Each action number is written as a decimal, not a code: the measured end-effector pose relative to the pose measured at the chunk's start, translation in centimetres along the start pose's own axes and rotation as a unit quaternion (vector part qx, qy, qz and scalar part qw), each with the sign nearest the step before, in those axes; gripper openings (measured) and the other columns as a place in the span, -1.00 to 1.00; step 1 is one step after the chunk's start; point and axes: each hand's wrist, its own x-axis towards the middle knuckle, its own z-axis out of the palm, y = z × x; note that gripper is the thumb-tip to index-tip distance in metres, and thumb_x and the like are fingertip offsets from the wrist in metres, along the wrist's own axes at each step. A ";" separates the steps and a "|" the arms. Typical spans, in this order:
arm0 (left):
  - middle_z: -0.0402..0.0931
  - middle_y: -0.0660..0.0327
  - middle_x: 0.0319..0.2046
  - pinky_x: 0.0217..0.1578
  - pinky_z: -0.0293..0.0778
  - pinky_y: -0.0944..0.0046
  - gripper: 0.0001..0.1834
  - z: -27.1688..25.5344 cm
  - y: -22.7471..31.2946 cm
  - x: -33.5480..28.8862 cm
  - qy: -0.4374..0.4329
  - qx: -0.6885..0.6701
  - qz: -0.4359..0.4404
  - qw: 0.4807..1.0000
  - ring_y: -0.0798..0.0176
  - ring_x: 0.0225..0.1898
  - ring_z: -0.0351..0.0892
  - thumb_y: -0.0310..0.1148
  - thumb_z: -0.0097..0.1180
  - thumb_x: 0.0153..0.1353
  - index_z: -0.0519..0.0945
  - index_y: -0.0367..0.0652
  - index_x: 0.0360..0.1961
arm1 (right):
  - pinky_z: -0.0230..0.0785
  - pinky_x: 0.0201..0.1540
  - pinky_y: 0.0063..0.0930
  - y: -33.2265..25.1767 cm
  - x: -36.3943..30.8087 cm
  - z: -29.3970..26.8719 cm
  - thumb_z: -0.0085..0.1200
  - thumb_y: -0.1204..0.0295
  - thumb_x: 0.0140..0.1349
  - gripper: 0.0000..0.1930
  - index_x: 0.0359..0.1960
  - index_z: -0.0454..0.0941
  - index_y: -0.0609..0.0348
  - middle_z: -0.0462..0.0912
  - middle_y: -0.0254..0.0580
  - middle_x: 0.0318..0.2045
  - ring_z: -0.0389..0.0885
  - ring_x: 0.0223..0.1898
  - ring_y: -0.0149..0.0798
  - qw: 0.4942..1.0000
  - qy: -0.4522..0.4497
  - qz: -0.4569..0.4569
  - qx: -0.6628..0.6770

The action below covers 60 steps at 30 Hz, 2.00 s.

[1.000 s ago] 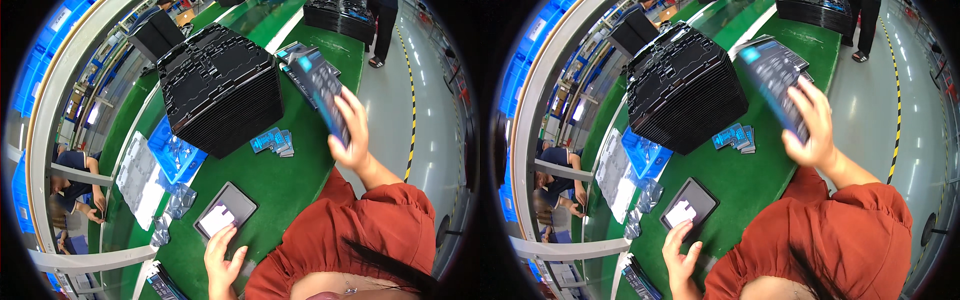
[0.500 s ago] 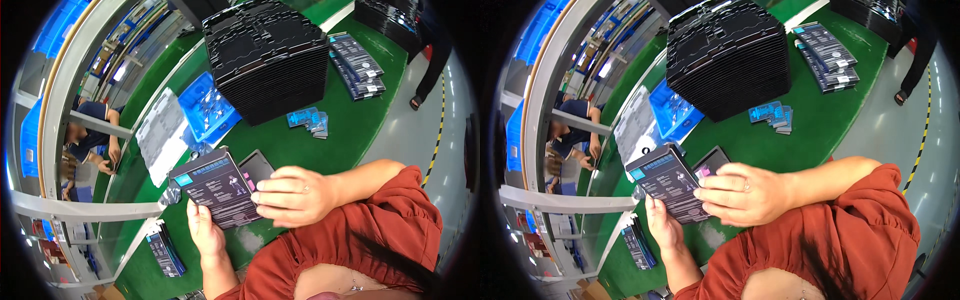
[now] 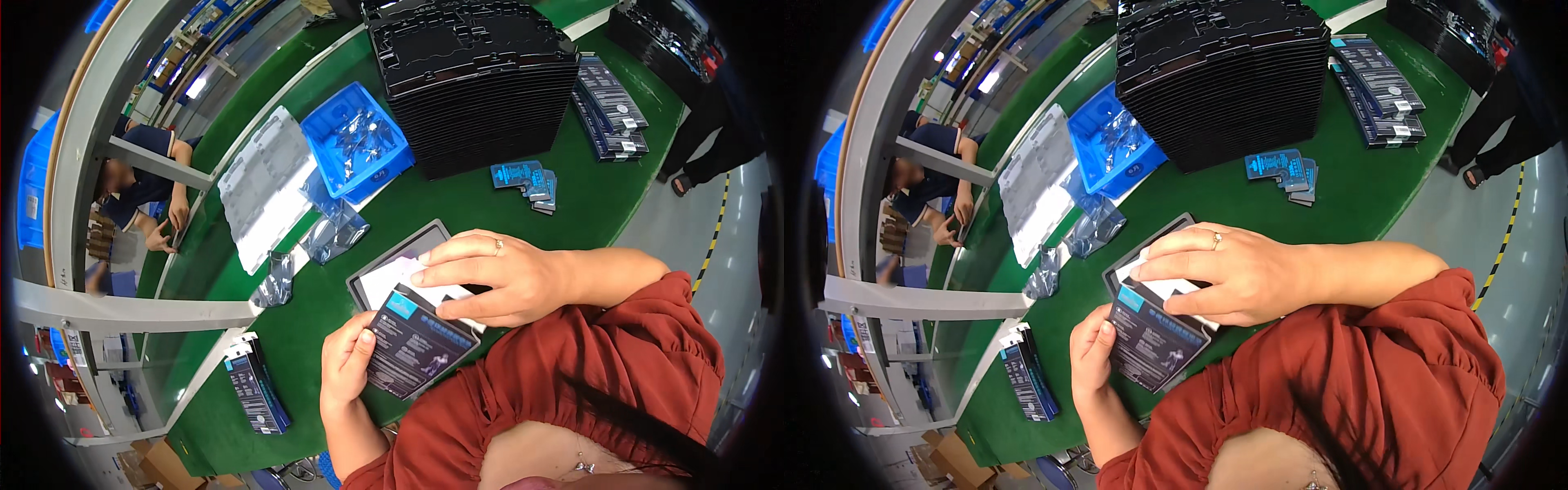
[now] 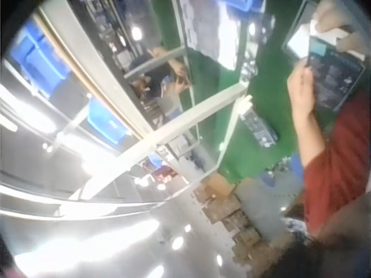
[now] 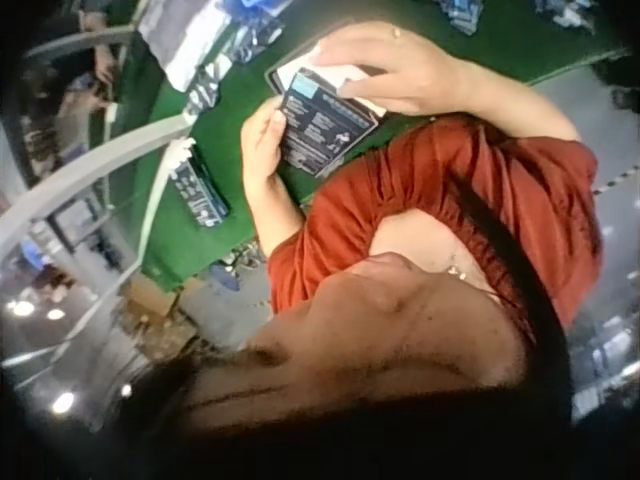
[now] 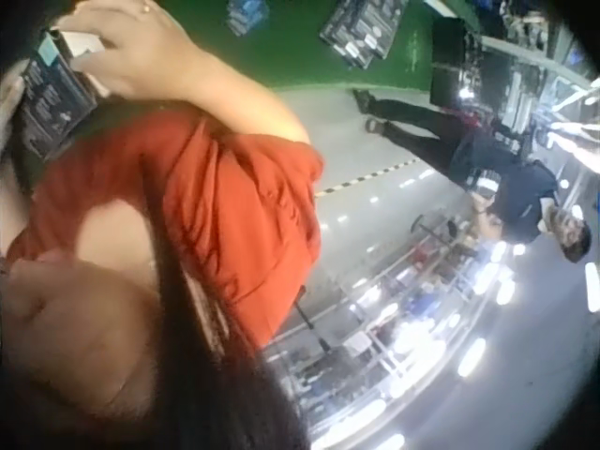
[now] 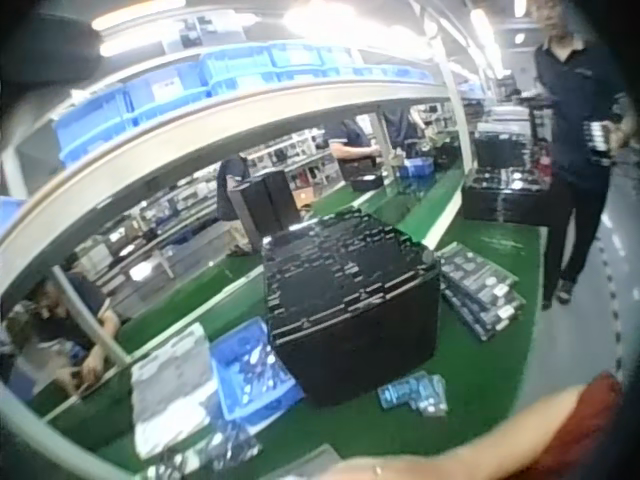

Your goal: The person repeatedly opens small retail boxes, removes the electronic components and plastic bags inside, and places the items into a blue bin. The person then closes the empty boxes and stacks them on the table. This process is repeated for multiple units throughout the video.

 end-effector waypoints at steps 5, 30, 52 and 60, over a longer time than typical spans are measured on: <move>0.65 0.08 -0.22 -0.17 0.47 0.33 -0.57 -0.4 -0.5 -0.2 -0.079 -0.026 0.007 0.997 0.26 -0.22 0.61 -0.17 -0.02 0.36 0.59 -0.40 -0.08 | 0.37 0.07 -0.07 -0.6 -0.3 -0.3 0.22 0.41 0.13 -0.86 -0.29 0.64 0.12 0.46 -0.01 0.14 0.45 0.12 0.07 0.999 -0.017 -0.036 0.022; 0.61 -0.07 -0.37 -0.27 0.48 0.20 -0.71 -1.3 0.0 -2.3 -0.043 0.184 -0.048 0.981 0.01 -0.36 0.63 -0.31 -0.01 0.29 0.61 -0.35 -0.22 | 0.17 0.23 0.04 -2.0 -1.3 -2.7 0.38 0.08 -0.11 -0.35 -0.05 0.48 0.27 0.39 0.30 0.12 0.36 0.18 0.22 0.977 -0.206 0.043 0.017; 0.61 -0.06 -0.23 -0.08 0.43 0.16 -0.62 -21.7 -4.6 -16.0 0.460 0.356 -0.258 0.772 0.06 -0.21 0.57 -0.25 -0.09 0.38 0.57 -0.39 -0.06 | 0.20 0.21 -0.11 1.8 -0.3 -2.6 0.43 0.27 -0.33 -0.06 0.26 0.35 0.12 0.37 0.09 0.17 0.36 0.16 0.09 0.967 -0.149 0.195 -0.068; 0.52 -0.05 0.00 0.13 0.34 0.06 -0.64 -13.3 -0.7 -7.4 0.404 0.425 -0.062 0.808 -0.09 0.06 0.48 -0.41 0.13 0.18 0.56 -0.29 0.01 | 0.17 0.20 -0.12 1.8 -0.1 -1.9 0.42 0.25 -0.27 -0.09 0.26 0.32 0.09 0.37 0.07 0.17 0.36 0.17 0.09 0.967 -0.174 0.175 -0.066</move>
